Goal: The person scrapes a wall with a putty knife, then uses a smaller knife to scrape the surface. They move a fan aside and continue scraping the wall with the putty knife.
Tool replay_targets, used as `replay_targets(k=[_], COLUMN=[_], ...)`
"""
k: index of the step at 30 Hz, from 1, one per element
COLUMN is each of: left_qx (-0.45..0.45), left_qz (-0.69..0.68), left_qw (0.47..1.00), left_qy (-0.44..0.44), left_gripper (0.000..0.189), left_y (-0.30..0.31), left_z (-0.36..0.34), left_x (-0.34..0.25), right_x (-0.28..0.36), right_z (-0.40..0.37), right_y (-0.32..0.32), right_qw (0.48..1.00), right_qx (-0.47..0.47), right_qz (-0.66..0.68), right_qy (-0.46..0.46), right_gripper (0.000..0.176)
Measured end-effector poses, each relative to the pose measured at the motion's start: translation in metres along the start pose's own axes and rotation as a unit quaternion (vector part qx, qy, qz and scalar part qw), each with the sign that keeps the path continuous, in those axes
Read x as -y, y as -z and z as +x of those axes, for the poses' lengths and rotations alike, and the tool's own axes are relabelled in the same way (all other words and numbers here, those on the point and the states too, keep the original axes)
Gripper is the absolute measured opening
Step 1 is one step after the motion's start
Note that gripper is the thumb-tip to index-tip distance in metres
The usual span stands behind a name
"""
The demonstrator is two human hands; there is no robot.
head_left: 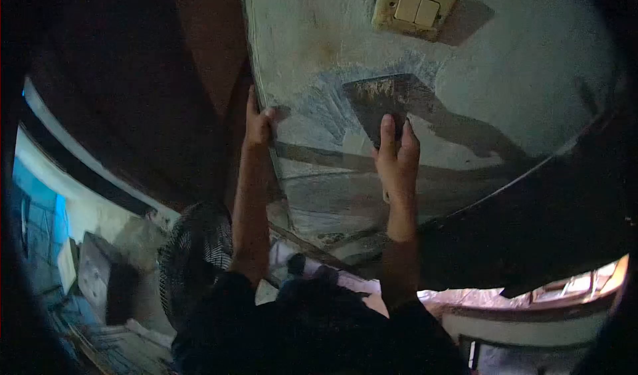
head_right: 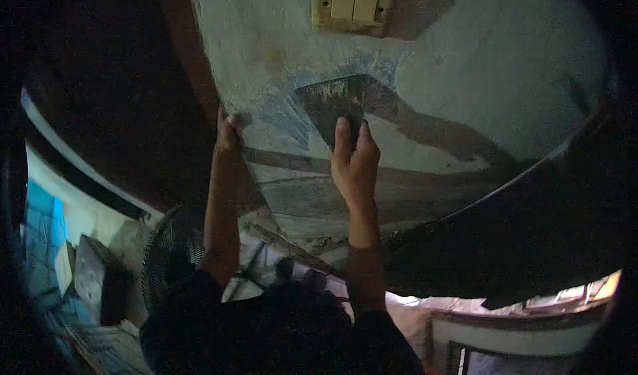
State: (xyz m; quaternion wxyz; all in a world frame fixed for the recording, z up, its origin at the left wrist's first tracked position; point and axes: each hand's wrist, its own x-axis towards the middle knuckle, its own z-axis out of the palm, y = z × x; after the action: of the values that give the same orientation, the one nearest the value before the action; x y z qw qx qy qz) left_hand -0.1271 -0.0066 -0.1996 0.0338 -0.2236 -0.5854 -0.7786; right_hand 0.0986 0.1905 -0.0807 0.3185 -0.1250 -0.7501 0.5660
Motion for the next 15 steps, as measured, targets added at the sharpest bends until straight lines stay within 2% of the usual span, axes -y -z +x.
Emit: replay_targets(k=[1, 6, 8, 10, 11, 15], left_qx=[-0.028, 0.004, 0.027, -0.024, -0.02, -0.037], left_qz=[-0.005, -0.073, -0.071, -0.017, -0.021, -0.018], left_qw=[0.999, 0.997, 0.997, 0.999, 0.999, 0.999], left_qy=[0.019, -0.016, -0.03, -0.019, -0.018, 0.002], left_gripper=[0.128, 0.131, 0.131, 0.132, 0.132, 0.123], left_y=[-0.01, -0.029, -0.021, -0.014, -0.015, -0.023], left_z=[-0.008, -0.01, -0.007, -0.004, -0.005, -0.013], left_x=[-0.017, -0.046, -0.038, -0.014, -0.018, -0.032], right_x=[0.005, 0.005, 0.009, 0.012, 0.014, 0.014], right_z=[0.001, 0.012, 0.005, 0.004, 0.005, 0.004], right_y=[-0.004, -0.007, -0.008, -0.008, -0.007, -0.004], right_qw=[0.999, 0.99, 0.998, 0.997, 0.995, 0.995], right_qx=[-0.013, -0.045, -0.036, -0.038, -0.035, -0.038], right_qz=[-0.003, -0.038, -0.036, -0.038, -0.035, -0.075], right_qy=[0.029, 0.131, 0.041, 0.063, 0.085, 0.05], right_gripper=[0.042, 0.04, 0.037, 0.037, 0.037, 0.038])
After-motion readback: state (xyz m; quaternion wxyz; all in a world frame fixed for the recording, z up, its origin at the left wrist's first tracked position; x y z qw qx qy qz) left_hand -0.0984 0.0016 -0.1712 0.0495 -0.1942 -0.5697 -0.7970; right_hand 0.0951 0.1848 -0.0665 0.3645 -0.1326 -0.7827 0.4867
